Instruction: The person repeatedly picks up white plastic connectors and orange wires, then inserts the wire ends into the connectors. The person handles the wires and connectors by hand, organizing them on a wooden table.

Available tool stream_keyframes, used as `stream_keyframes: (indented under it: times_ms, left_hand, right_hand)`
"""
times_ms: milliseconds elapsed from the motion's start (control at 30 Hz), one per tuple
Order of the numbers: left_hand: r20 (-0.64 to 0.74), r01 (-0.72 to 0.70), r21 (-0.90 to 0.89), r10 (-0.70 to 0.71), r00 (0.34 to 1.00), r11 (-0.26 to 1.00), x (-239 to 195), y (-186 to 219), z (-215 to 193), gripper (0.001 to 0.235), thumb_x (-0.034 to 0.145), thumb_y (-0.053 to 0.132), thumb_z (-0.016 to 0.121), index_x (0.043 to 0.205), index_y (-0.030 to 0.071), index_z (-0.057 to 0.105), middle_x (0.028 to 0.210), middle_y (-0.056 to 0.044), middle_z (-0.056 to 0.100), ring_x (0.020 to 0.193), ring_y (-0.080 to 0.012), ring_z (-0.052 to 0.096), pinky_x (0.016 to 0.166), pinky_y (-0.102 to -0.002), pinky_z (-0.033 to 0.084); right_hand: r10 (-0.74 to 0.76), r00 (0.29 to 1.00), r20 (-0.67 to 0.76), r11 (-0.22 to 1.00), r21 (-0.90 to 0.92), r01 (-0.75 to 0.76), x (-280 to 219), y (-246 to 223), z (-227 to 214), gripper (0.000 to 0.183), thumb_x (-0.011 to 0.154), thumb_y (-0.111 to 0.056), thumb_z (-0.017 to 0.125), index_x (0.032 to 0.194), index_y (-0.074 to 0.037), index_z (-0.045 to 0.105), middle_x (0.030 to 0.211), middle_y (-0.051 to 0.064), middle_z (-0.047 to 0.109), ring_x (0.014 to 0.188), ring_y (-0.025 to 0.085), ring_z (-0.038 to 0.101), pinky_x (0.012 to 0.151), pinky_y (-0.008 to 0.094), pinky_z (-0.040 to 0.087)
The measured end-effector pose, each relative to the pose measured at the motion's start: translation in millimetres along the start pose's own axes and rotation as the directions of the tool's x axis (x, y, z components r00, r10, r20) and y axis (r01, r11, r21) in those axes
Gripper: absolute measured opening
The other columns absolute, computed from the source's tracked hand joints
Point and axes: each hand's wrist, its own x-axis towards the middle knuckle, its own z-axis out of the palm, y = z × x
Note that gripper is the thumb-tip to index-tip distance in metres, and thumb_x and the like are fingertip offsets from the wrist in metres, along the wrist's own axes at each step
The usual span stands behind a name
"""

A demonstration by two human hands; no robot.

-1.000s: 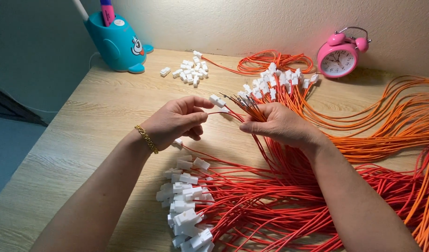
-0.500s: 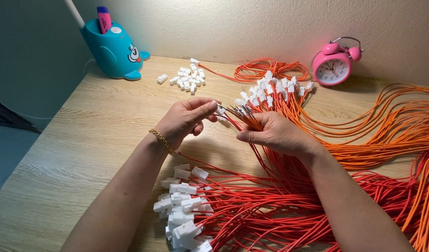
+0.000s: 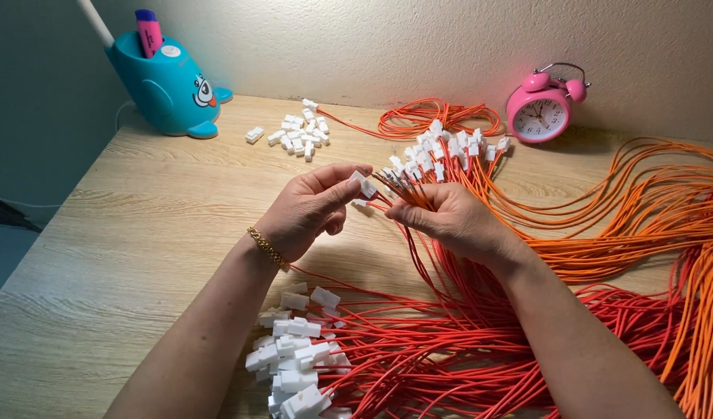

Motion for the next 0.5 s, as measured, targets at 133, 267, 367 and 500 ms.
stream_keyframes:
  times_ms: [133, 267, 367, 500]
  left_hand:
    - [0.023, 0.001, 0.045, -0.002, 1.0, 0.999, 0, -3, -6, 0.032, 0.089, 0.022, 0.069, 0.117, 0.007, 0.067, 0.078, -0.012, 0.07, 0.042, -0.0023, 0.044, 0.042, -0.015, 0.036]
    - [0.011, 0.035, 0.111, -0.036, 0.999, 0.993, -4, 3, -11, 0.026, 0.09, 0.021, 0.067, 0.111, 0.005, 0.068, 0.065, -0.013, 0.065, 0.039, -0.0038, 0.04, 0.039, -0.015, 0.032]
    - [-0.037, 0.069, 0.147, -0.064, 0.997, 0.987, 1, -1, -22, 0.024, 0.092, 0.028, 0.066, 0.097, 0.005, 0.071, 0.06, -0.012, 0.063, 0.039, -0.0042, 0.04, 0.037, -0.016, 0.032]
    - [-0.124, 0.095, 0.264, -0.064, 0.99, 0.96, 6, -12, -31, 0.041, 0.09, 0.044, 0.069, 0.075, 0.005, 0.072, 0.054, -0.011, 0.059, 0.035, -0.0061, 0.04, 0.034, -0.017, 0.032]
  right_hand:
    - [-0.024, 0.999, -0.048, 0.997, 0.072, 0.027, 5, -1, 0, 0.013, 0.086, -0.014, 0.075, 0.086, -0.001, 0.071, 0.051, -0.003, 0.047, 0.051, 0.002, 0.039, 0.049, 0.015, 0.029]
    - [-0.005, 0.995, -0.103, 0.989, 0.146, 0.02, 5, 1, -4, 0.017, 0.086, -0.014, 0.076, 0.086, 0.002, 0.069, 0.047, -0.002, 0.04, 0.045, 0.002, 0.034, 0.045, 0.016, 0.024]
    - [0.006, 0.993, -0.118, 0.987, 0.157, 0.013, 5, 2, -5, 0.018, 0.084, -0.013, 0.077, 0.086, 0.003, 0.069, 0.048, -0.003, 0.04, 0.044, 0.001, 0.033, 0.044, 0.016, 0.024]
    - [0.001, 0.994, -0.108, 0.991, 0.133, 0.013, 7, 5, -3, 0.017, 0.083, -0.012, 0.078, 0.085, 0.004, 0.069, 0.048, -0.002, 0.042, 0.044, 0.001, 0.034, 0.043, 0.017, 0.024]
